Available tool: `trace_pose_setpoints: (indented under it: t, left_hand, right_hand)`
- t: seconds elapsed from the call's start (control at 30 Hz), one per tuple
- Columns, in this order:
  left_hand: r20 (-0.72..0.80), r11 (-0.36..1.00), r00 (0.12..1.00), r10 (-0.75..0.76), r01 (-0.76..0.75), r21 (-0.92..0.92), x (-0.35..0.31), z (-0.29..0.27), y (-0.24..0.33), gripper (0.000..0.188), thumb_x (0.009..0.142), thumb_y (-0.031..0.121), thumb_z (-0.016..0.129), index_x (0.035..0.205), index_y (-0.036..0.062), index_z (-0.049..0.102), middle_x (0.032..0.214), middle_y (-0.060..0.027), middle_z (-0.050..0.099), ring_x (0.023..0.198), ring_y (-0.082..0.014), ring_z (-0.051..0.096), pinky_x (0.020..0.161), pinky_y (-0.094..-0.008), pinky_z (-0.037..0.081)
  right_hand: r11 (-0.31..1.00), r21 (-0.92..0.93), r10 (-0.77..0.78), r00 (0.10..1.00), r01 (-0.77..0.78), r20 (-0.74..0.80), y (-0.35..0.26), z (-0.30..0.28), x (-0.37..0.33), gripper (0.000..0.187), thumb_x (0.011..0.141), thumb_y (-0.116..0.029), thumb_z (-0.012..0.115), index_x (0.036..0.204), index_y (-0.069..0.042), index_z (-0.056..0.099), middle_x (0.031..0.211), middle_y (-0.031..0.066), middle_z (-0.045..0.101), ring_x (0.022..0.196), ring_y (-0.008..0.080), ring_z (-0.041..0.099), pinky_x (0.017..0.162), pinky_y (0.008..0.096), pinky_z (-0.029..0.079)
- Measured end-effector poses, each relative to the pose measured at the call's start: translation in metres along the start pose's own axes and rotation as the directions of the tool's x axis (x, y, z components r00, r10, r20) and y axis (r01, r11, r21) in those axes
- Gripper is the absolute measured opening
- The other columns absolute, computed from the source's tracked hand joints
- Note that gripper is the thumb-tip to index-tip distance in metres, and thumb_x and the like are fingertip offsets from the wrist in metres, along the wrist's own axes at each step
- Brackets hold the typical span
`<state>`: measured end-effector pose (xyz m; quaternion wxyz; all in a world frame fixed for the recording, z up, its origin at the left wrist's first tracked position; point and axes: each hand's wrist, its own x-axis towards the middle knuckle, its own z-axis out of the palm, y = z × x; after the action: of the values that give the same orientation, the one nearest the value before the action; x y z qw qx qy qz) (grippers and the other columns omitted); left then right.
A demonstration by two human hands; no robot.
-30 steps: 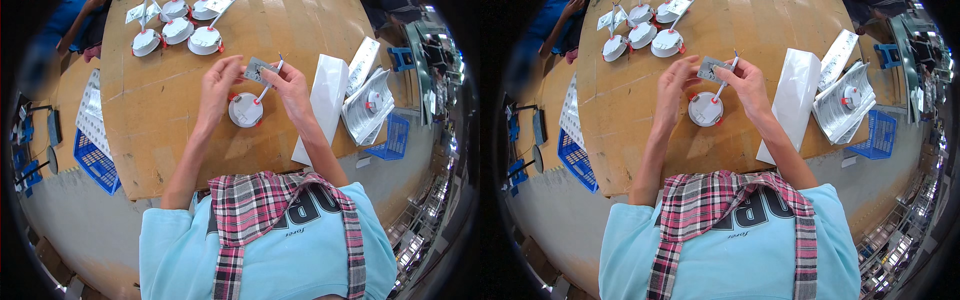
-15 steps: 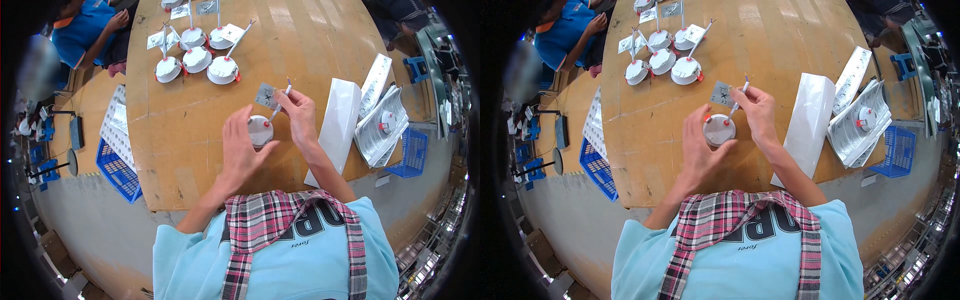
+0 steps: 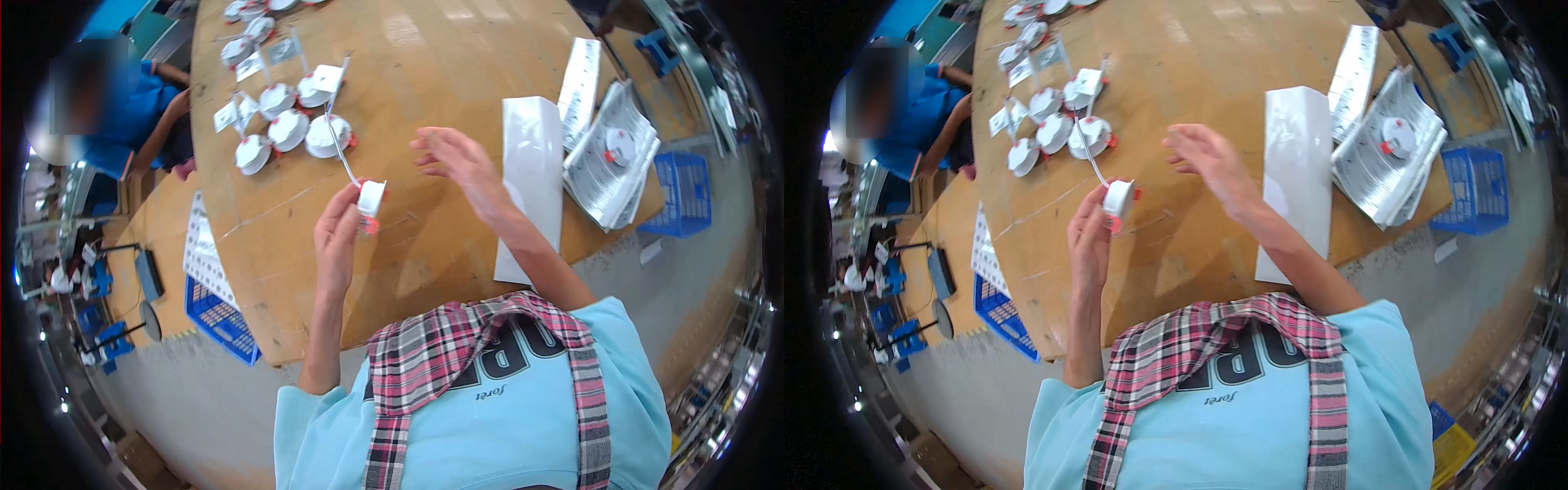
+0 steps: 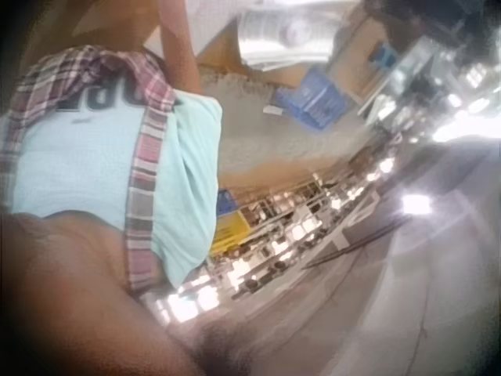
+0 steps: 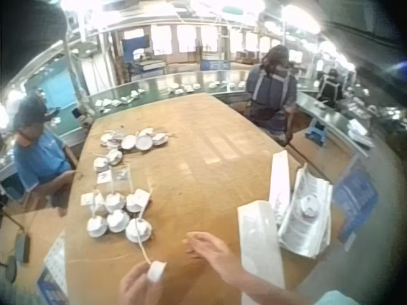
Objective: Apply product specification labels to the back of circular LED light fixtures.
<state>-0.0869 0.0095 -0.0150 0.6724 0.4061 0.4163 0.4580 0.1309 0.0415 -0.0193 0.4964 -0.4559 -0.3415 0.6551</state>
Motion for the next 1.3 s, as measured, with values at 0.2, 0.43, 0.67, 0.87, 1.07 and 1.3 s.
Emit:
trace_pose_setpoints:
  t: [0.2, 0.43, 0.67, 0.87, 1.07, 1.3]
  left_hand:
    - [0.245, 0.718, 0.967, -0.064, 0.216, -0.661, -0.016, 0.004, 0.000, 0.054, 0.090, 0.041, 0.045, 0.125, 0.0008, 0.046, 0.120, -0.0194, 0.051, 0.109, -0.0405, 0.050, 0.095, -0.0432, 0.043]
    - [0.365, 0.617, 0.927, -0.091, 0.340, -0.710, -0.021, 0.010, -0.010, 0.045, 0.090, 0.041, 0.043, 0.114, 0.0042, 0.053, 0.107, -0.0177, 0.054, 0.096, -0.0352, 0.052, 0.085, -0.0415, 0.045]
    - [0.334, 0.791, 0.936, -0.116, 0.290, -0.538, -0.019, 0.021, -0.007, 0.048, 0.087, 0.041, 0.041, 0.111, 0.0019, 0.054, 0.104, -0.0214, 0.057, 0.098, -0.0371, 0.056, 0.087, -0.0432, 0.044]
    - [0.390, 0.822, 0.916, -0.097, 0.295, -0.487, -0.019, 0.013, -0.008, 0.050, 0.086, 0.042, 0.040, 0.111, 0.0020, 0.054, 0.107, -0.0228, 0.057, 0.100, -0.0366, 0.056, 0.088, -0.0458, 0.043]
    - [0.359, 0.856, 0.932, -0.049, 0.225, -0.466, -0.016, 0.017, -0.004, 0.050, 0.087, 0.041, 0.040, 0.113, 0.0010, 0.053, 0.110, -0.0221, 0.058, 0.103, -0.0354, 0.056, 0.092, -0.0452, 0.042]
    - [0.156, 0.979, 0.987, 0.042, -0.072, 0.191, -0.015, 0.010, 0.006, 0.044, 0.091, 0.032, 0.044, 0.116, -0.0012, 0.055, 0.108, -0.0104, 0.062, 0.097, -0.0134, 0.058, 0.076, -0.0266, 0.045]
  right_hand:
    - [0.995, -0.037, -0.093, 0.996, 0.094, 0.005, -0.010, -0.010, -0.008, 0.042, 0.093, -0.035, 0.056, 0.114, 0.002, 0.059, 0.107, 0.0083, 0.061, 0.095, 0.0152, 0.058, 0.088, 0.0296, 0.046]
    - [0.962, -0.242, -0.088, 0.980, 0.129, 0.176, -0.040, 0.008, 0.006, 0.037, 0.091, -0.030, 0.060, 0.110, 0.001, 0.062, 0.105, 0.0066, 0.063, 0.099, 0.0122, 0.057, 0.087, 0.0265, 0.043]
    - [0.948, -0.299, -0.003, 0.943, 0.109, 0.334, -0.034, 0.007, 0.018, 0.024, 0.082, -0.019, 0.071, 0.096, 0.000, 0.069, 0.086, 0.0020, 0.066, 0.083, 0.0077, 0.060, 0.076, 0.0225, 0.045]
    - [0.935, -0.311, -0.052, 0.935, 0.169, 0.350, -0.042, 0.009, 0.010, 0.022, 0.085, -0.019, 0.068, 0.095, 0.001, 0.068, 0.083, 0.0014, 0.066, 0.081, 0.0070, 0.060, 0.073, 0.0220, 0.046]
    - [0.896, -0.409, -0.082, 0.970, 0.172, 0.229, -0.040, 0.011, 0.005, 0.027, 0.083, -0.026, 0.071, 0.094, -0.002, 0.069, 0.087, 0.0017, 0.065, 0.082, 0.0082, 0.058, 0.072, 0.0238, 0.045]
    - [0.626, -0.610, -0.520, 0.843, 0.486, 0.138, -0.026, 0.009, 0.005, 0.041, 0.078, -0.031, 0.075, 0.108, -0.006, 0.064, 0.095, 0.0055, 0.058, 0.095, 0.0160, 0.052, 0.079, 0.0296, 0.042]
